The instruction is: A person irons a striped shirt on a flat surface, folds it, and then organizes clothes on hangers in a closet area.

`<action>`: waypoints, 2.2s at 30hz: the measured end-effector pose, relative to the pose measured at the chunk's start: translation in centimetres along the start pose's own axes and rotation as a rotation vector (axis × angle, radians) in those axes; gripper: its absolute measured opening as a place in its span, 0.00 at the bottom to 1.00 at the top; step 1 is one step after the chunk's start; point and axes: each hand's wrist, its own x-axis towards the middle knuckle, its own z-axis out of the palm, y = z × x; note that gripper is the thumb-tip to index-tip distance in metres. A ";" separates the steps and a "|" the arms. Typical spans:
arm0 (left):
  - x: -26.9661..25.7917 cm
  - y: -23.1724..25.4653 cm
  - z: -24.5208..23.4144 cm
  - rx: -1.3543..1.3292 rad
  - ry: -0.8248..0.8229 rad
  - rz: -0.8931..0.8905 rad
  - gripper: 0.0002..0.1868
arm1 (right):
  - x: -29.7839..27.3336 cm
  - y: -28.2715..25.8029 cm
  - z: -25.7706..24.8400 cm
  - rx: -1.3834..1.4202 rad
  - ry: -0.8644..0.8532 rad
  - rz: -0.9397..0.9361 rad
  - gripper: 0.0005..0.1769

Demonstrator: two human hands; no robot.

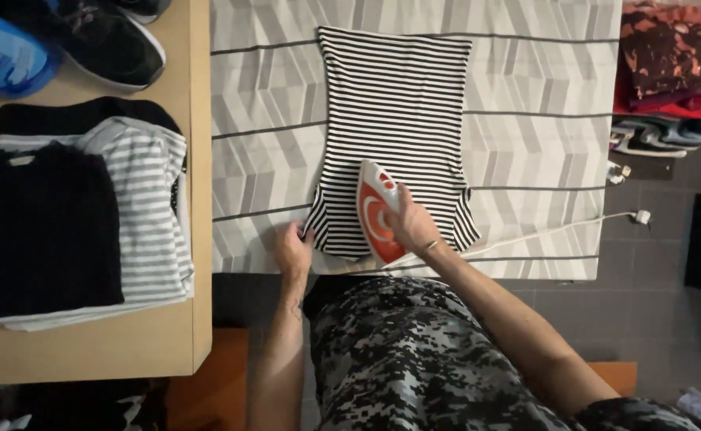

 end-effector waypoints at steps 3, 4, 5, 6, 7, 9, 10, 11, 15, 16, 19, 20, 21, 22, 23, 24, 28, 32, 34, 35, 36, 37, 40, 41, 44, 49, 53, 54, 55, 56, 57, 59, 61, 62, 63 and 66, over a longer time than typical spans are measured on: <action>0.6 -1.4 1.0 -0.014 -0.058 0.003 0.13 | 0.5 -1.8 2.0 -0.019 -0.017 -0.043 0.38; 0.5 -1.2 0.8 -0.078 -0.012 0.067 0.13 | 0.4 -2.9 2.0 -0.015 -0.009 -0.031 0.37; 0.4 -1.1 0.6 -0.142 0.035 0.130 0.13 | 0.4 -4.0 2.1 -0.011 -0.001 -0.020 0.36; 0.2 -1.0 0.2 -0.146 0.037 0.122 0.13 | 1.8 -2.9 3.0 -0.019 -0.005 -0.023 0.36; 0.0 -0.8 -0.2 -0.134 0.043 0.151 0.14 | 3.2 -1.8 4.0 -0.030 0.007 -0.015 0.36; -0.2 -0.2 -1.1 -0.124 0.055 0.171 0.14 | 5.0 -2.0 4.1 -0.048 0.015 -0.015 0.36; -0.3 0.2 -1.8 -0.153 0.026 0.171 0.13 | 5.3 -3.3 3.3 -0.057 0.036 -0.031 0.36; -0.5 0.6 -2.3 -0.183 -0.003 0.171 0.13 | 5.6 -4.5 2.6 -0.064 0.058 -0.048 0.35; -1.4 1.2 -4.0 -0.241 -0.014 0.190 0.14 | 10.1 -4.3 2.2 -0.095 0.109 -0.075 0.34; -1.5 1.5 -4.4 -0.274 0.042 0.245 0.11 | 10.8 -5.1 1.8 -0.114 0.144 -0.090 0.33; -1.9 1.9 -4.2 -0.263 0.184 0.307 0.08 | 15.4 -4.8 1.7 -0.140 0.211 -0.121 0.31; -1.9 2.0 -3.8 -0.219 0.271 0.323 0.09 | 17.3 -4.3 1.7 -0.142 0.253 -0.136 0.31; -1.9 1.8 -3.2 -0.220 0.270 0.321 0.09 | 16.8 -5.0 1.5 -0.144 0.251 -0.135 0.31; -1.8 1.6 -2.6 -0.174 0.329 0.335 0.12 | 16.3 -5.7 1.3 -0.165 0.245 -0.129 0.32; -1.7 1.5 -2.0 -0.128 0.389 0.350 0.16 | 15.8 -6.4 0.9 -0.185 0.238 -0.122 0.34; -2.0 1.0 -1.2 -0.133 0.384 0.354 0.16 | 14.4 -6.7 0.6 -0.186 0.242 -0.116 0.34; -1.4 0.5 -0.4 -0.045 0.437 0.422 0.21 | 11.5 -7.5 0.1 -0.148 0.147 -0.091 0.36; -1.7 0.2 -2.3 -0.053 0.351 0.409 0.19 | 9.3 -5.9 1.5 -0.143 0.096 -0.062 0.37; -1.5 0.3 -2.7 -0.026 0.367 0.409 0.19 | 8.9 -5.6 2.2 -0.139 0.075 -0.050 0.38; -1.5 0.4 -2.9 0.002 0.379 0.411 0.18 | 8.5 -5.3 2.5 -0.131 0.054 -0.033 0.38; -1.5 0.5 -3.0 -0.001 0.377 0.415 0.18 | 9.5 -5.5 2.0 -0.131 0.058 -0.029 0.38; -1.5 0.7 -3.1 -0.005 0.398 0.421 0.19 | 10.5 -5.6 1.6 -0.138 0.077 -0.049 0.38; -1.3 1.3 -3.4 -0.003 0.435 0.436 0.19 | 14.9 -6.5 0.3 -0.178 0.115 -0.089 0.37; -1.3 1.5 -3.6 0.004 0.444 0.449 0.18 | 16.5 -6.8 -0.1 -0.207 0.134 -0.101 0.36; -1.3 1.8 -3.8 0.060 0.473 0.465 0.19 | 21.9 -7.0 -1.0 -0.226 0.172 -0.111 0.34; -1.2 0.7 -2.2 0.019 0.494 0.484 0.20 | 25.1 -10.6 -3.8 -0.227 0.247 -0.173 0.34; -1.6 2.3 -4.7 0.015 0.385 0.446 0.18 | 27.1 -10.9 -5.5 -0.018 0.199 -0.118 0.26; -2.0 1.7 -4.0 0.013 0.377 0.451 0.18 | 26.8 -10.0 -5.2 -0.016 0.201 -0.109 0.26; -2.4 1.1 -3.4 0.063 0.316 0.406 0.17 | 26.4 -9.2 -4.8 -0.044 0.181 -0.150 0.30; -2.0 0.7 -2.7 0.113 0.268 0.362 0.15 | 26.5 -8.9 -4.7 -0.073 0.167 -0.202 0.35; -1.5 0.9 -2.9 0.110 0.273 0.370 0.15 | 25.3 -8.3 -4.1 -0.072 0.176 -0.203 0.35; -1.3 1.3 -3.3 0.104 0.434 0.452 0.21 | 22.5 -6.7 -2.5 -0.158 0.131 -0.234 0.37; -1.3 1.7 -4.2 0.093 0.417 0.449 0.21 | 19.4 -5.9 -1.3 -0.160 0.131 -0.209 0.37; -1.5 1.9 -4.6 0.092 0.406 0.432 0.21 | 18.0 -5.6 -0.6 -0.161 0.118 -0.197 0.38; -1.2 1.8 -3.8 0.087 0.404 0.432 0.21 | 17.0 -5.5 -0.4 -0.165 0.120 -0.194 0.38; -1.7 0.9 -3.0 0.039 0.348 0.387 0.20 | 14.3 -5.5 0.8 -0.155 0.073 -0.149 0.40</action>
